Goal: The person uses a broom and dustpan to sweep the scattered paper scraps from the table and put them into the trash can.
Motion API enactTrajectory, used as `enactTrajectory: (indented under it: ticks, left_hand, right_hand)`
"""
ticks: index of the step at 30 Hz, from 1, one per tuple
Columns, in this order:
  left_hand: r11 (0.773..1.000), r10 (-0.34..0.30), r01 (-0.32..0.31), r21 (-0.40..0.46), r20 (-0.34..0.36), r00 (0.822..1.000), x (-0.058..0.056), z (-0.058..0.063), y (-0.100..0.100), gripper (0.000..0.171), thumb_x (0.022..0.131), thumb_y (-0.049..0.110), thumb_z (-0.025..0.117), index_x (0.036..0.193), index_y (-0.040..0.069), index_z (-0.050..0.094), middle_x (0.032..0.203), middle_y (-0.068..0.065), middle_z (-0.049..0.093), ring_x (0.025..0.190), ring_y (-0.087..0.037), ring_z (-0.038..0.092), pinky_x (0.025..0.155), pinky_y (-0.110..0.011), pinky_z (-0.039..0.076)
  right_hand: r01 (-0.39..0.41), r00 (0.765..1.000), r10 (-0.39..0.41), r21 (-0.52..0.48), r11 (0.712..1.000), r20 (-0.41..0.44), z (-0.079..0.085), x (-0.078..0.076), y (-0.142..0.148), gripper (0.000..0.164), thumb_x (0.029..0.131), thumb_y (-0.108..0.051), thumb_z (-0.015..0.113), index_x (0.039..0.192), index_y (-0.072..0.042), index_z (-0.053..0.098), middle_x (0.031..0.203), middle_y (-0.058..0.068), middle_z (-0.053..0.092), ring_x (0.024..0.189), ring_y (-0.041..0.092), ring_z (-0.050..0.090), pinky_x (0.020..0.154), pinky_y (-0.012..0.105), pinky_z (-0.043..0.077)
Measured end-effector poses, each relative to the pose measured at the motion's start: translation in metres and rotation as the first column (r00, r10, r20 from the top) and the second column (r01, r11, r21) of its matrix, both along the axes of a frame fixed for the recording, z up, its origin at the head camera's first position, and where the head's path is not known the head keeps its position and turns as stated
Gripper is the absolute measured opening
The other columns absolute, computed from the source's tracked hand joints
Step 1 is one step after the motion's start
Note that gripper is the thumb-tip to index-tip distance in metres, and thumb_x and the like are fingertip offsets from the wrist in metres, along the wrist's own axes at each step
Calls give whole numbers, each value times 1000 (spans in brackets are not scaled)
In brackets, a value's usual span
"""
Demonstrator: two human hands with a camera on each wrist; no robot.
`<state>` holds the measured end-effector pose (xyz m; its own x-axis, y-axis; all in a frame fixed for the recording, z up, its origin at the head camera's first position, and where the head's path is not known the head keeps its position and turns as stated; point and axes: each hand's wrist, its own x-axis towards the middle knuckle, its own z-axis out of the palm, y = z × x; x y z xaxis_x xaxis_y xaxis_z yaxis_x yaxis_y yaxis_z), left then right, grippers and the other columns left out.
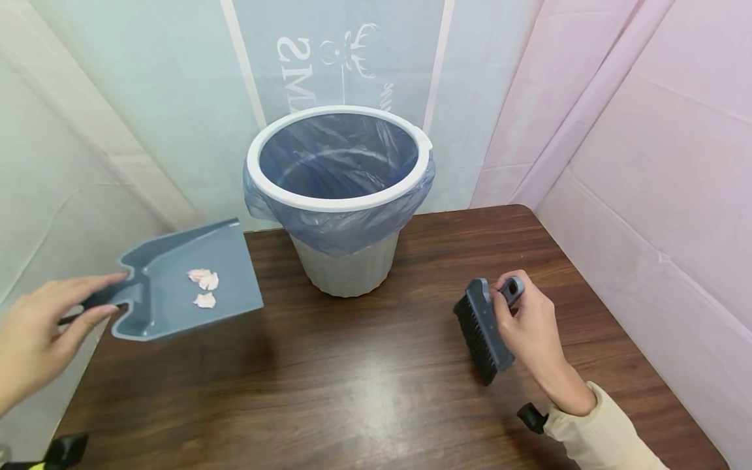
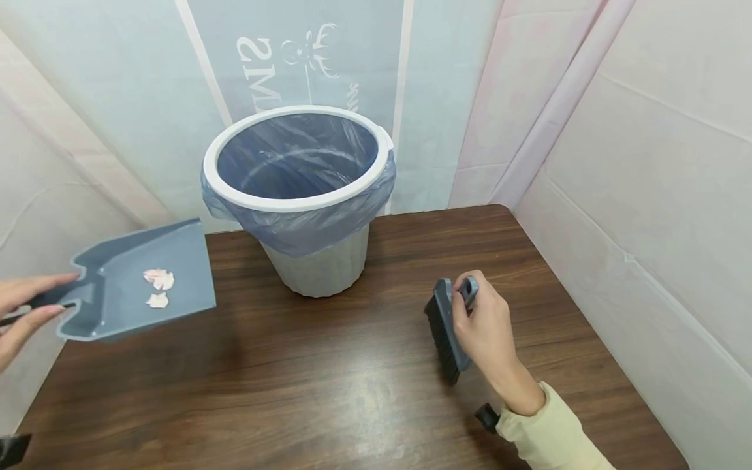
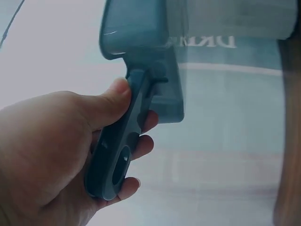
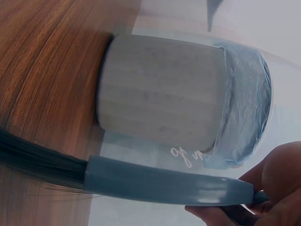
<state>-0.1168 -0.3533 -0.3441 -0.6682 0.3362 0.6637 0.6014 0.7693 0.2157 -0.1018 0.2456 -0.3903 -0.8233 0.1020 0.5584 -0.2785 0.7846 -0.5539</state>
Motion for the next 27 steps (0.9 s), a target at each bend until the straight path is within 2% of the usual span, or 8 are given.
enactTrajectory:
  ticks: [5, 9, 12, 14, 18, 19, 25, 27]
  left_hand:
    - [995, 92, -92, -26, 12, 996, -13, 22, -8, 31, 104, 12, 59, 124, -11, 64, 105, -34, 66, 112, 26, 33, 92, 2, 26]
    - [986, 162, -161, -36, 14, 987, -27, 39, -21, 34, 99, 1, 64, 133, -3, 63, 113, -37, 65, 106, 31, 34, 82, 0, 25]
    - [978, 209, -208, -14, 21, 978, -39, 53, -29, 39, 101, 5, 63, 140, 7, 61, 134, -16, 65, 97, 29, 37, 70, 1, 26]
    - [974, 224, -225, 2, 23, 974, -47, 62, -31, 41, 103, 9, 61, 143, 14, 59, 142, 12, 57, 85, 24, 38, 59, -2, 25]
    - [977, 212, -212, 19, 6, 977, -64, 88, -24, 41, 104, 12, 60, 145, 18, 58, 136, 29, 50, 67, 11, 31, 50, -11, 23]
    - [976, 216, -216, 4, -2, 976, -68, 95, -21, 41, 104, 13, 60, 145, 17, 58, 133, 28, 53, 66, 11, 30, 50, -11, 22]
    - [990, 109, -109, -91, -6, 994, -101, 142, 13, 36, 103, 5, 59, 139, -2, 59, 118, -31, 64, 80, 24, 38, 66, 1, 32]
    - [988, 79, -76, -134, 20, 997, -110, 155, 28, 35, 102, 2, 59, 136, -7, 59, 118, -33, 64, 80, 22, 39, 68, 0, 33]
  right_hand:
    - [3, 1000, -3, -2, 1000, 7, 0, 0, -1, 18, 88, 8, 70, 96, -6, 60, 77, 5, 64, 58, 5, 51, 50, 13, 41]
    - [-1, 1000, 1, -6, 1000, 8, 0, -1, -2, 18, 89, 8, 70, 96, -6, 60, 76, 5, 63, 57, 5, 51, 49, 14, 41]
    - [-2, 1000, 2, -7, 1000, 5, 1, -1, -2, 18, 88, 8, 70, 96, -5, 60, 75, 5, 63, 57, 6, 51, 50, 14, 40]
    - [0, 1000, 0, -6, 1000, 2, 1, -2, -2, 18, 88, 8, 70, 96, -5, 60, 75, 5, 64, 58, 6, 51, 50, 13, 40]
    - [5, 1000, -5, -2, 1000, -2, 1, -3, -1, 18, 88, 8, 70, 95, -5, 60, 76, 5, 64, 57, 5, 51, 51, 13, 40]
    - [6, 1000, -6, -1, 1000, -2, 1, -3, -1, 18, 88, 8, 70, 95, -6, 60, 75, 5, 64, 57, 5, 51, 51, 13, 40]
    - [5, 1000, -5, 2, 1000, -2, 1, -3, -1, 19, 87, 9, 70, 95, -5, 60, 74, 5, 62, 56, 5, 50, 50, 14, 40]
    - [5, 1000, -5, 2, 1000, -2, 1, -3, -2, 19, 87, 9, 70, 95, -5, 60, 74, 5, 62, 56, 5, 50, 50, 14, 40]
